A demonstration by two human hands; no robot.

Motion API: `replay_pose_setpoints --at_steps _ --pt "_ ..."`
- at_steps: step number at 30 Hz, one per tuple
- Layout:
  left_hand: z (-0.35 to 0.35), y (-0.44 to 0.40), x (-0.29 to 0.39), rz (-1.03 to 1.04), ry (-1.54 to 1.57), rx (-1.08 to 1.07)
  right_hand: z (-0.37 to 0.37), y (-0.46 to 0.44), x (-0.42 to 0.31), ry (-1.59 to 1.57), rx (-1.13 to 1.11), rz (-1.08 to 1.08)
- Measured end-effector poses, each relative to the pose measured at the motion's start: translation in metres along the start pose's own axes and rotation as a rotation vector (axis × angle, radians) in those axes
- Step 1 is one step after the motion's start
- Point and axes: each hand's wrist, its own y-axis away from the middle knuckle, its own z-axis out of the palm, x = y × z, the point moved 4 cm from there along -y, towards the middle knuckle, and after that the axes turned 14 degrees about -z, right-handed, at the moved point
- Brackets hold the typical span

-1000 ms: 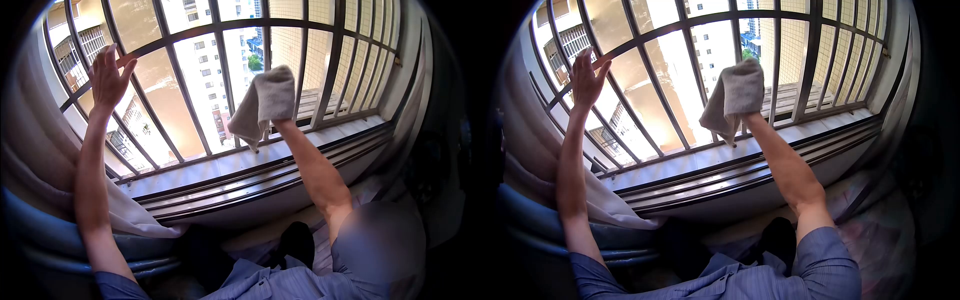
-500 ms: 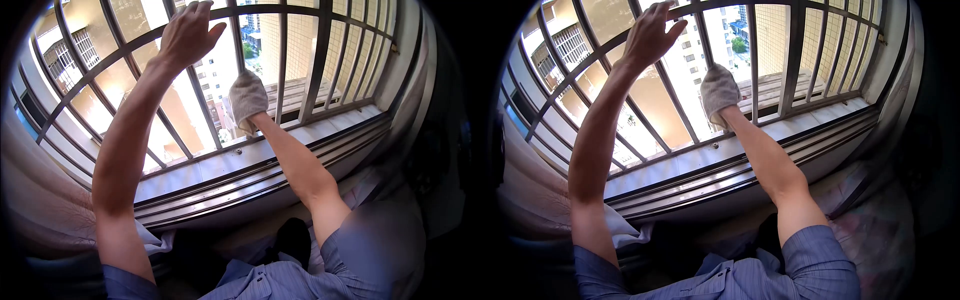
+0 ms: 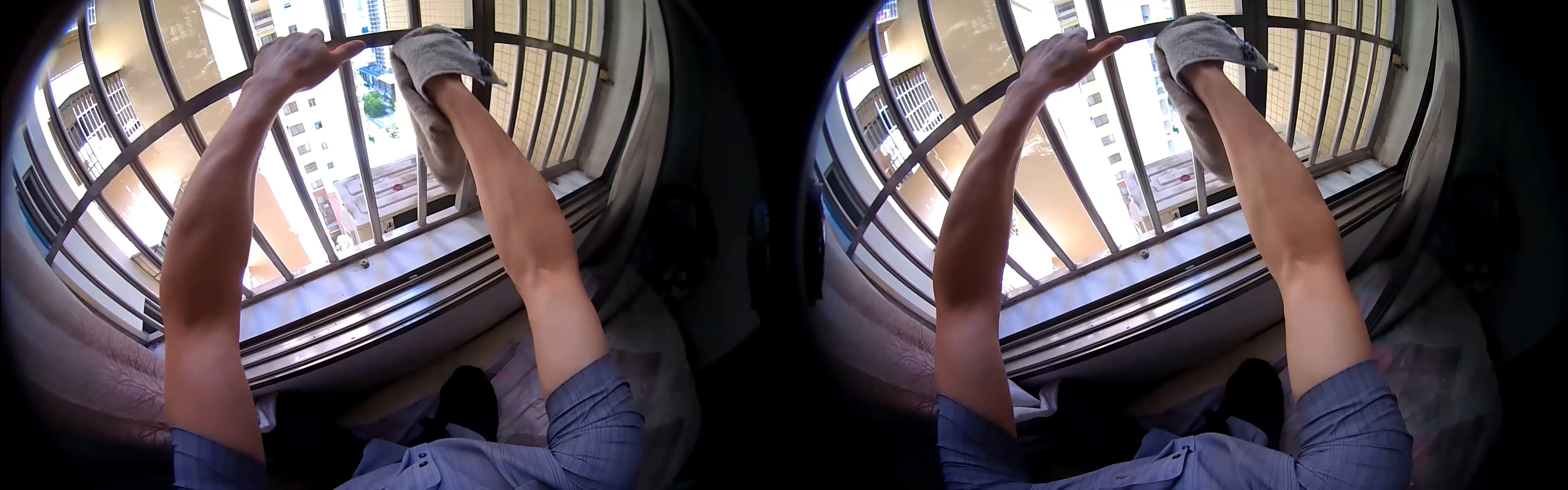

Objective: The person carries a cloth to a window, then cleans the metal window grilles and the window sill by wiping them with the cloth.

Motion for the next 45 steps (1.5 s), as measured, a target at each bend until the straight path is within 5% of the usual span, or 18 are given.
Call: replay_pose_setpoints --at_steps 2,3,5,6,8,10,12,15,17,20,22,24,27,31,37,39,41,45 --pt "0.000 0.004 -0.001 -0.001 -0.020 0.007 0.028 -0.019 -0.008 0.159 0.044 -0.070" --pt "0.002 0.005 -0.002 0.011 -0.001 0.040 0.047 -0.004 -0.026 0.610 -0.158 -0.153" --pt "0.003 0.002 -0.002 0.001 -0.040 -0.002 0.108 0.040 -0.051 1.528 0.065 0.080" --pt "0.002 0.000 -0.001 0.009 -0.063 -0.016 0.162 0.068 -0.055 0.986 0.187 0.046" --pt "0.008 -0.001 -0.004 0.031 -0.068 0.040 0.230 0.121 -0.069 0.347 -0.005 -0.080" --pt "0.006 0.000 -0.001 0.007 -0.088 0.003 0.244 0.172 -0.091 0.020 -0.456 -0.206" --pt "0.006 0.001 0.000 0.004 -0.112 0.069 0.214 0.202 -0.104 -0.206 -0.601 -0.233" --pt "0.000 0.006 0.002 -0.031 -0.056 0.005 0.142 0.194 -0.091 0.230 -0.447 -0.372" --pt "0.003 0.005 0.001 -0.034 -0.043 0.073 0.165 0.177 -0.012 -1.251 0.273 0.732" --pt "0.003 0.006 0.002 -0.039 -0.055 -0.001 0.074 0.116 0.068 -0.529 0.639 0.277" --pt "0.000 0.009 0.001 -0.050 -0.048 0.009 0.047 0.060 0.110 -0.237 0.561 0.136" --pt "-0.002 0.011 0.004 -0.060 -0.052 0.008 0.050 0.025 0.141 -0.489 0.305 0.224" --pt "0.005 0.007 -0.001 -0.029 -0.068 0.088 0.086 0.025 0.128 -0.221 0.428 0.226" --pt "0.017 0.003 -0.006 0.001 -0.046 0.318 0.129 0.086 0.062 0.028 0.329 0.243" --pt "0.007 0.006 -0.002 -0.080 -0.062 0.138 0.156 0.191 0.031 -0.553 0.069 0.659" --pt "0.012 0.005 -0.005 -0.086 -0.067 0.161 0.169 0.198 0.034 -0.435 0.139 0.459" --pt "0.012 0.002 -0.003 -0.098 -0.074 0.185 0.167 0.169 0.034 0.090 -0.201 -0.025" --pt "0.010 0.006 -0.007 -0.064 -0.075 0.216 0.105 0.076 0.078 -0.071 -0.170 0.081"
